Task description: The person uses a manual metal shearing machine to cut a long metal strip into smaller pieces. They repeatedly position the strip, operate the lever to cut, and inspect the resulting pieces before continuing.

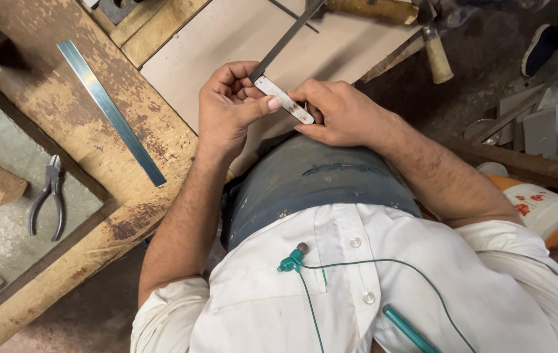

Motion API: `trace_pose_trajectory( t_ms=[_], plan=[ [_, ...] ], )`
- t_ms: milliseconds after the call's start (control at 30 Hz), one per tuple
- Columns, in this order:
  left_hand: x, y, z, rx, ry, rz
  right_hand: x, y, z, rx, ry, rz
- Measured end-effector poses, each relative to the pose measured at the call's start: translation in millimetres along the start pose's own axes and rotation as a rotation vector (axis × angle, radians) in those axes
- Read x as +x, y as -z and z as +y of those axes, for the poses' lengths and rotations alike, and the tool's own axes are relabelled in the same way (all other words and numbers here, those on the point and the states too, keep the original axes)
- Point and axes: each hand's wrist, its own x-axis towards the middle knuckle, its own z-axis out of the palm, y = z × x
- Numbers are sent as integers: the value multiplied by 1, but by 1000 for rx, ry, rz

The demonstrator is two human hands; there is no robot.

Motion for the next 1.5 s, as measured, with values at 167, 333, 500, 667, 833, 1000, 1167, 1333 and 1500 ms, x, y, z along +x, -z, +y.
trace_pose_trajectory(
  t_ms=[167, 333, 500, 667, 833, 1000, 1167, 1333, 1500],
  plan=[
    [4, 3, -5, -26, -66, -39, -2, 3, 4, 67, -8, 38],
    [11, 2, -20, 21, -165, -30, -5, 3, -1, 186, 0, 69],
    [21, 4, -24, 77, -279, -29, -6, 7, 6, 405, 111, 141],
    [37, 18, 12, 336, -319, -31, 0, 6, 26, 52, -106, 172],
    [63, -21, 51, 699, -406, -167, -3, 17, 37, -231, -73, 196],
    [111, -76, 71, 1036, -566, -232, -81, 96, 46, -394, -90, 640],
    [185, -115, 57, 1284, -865, -231, -197, 187, 61, -933, -482, 769],
    [252, -133, 34, 1332, -910, -177, -242, 200, 129, -827, -1018, 540],
    [276, -138, 20, 1407, -880, -85, -241, 214, 146, -769, -1256, 367]
  ],
)
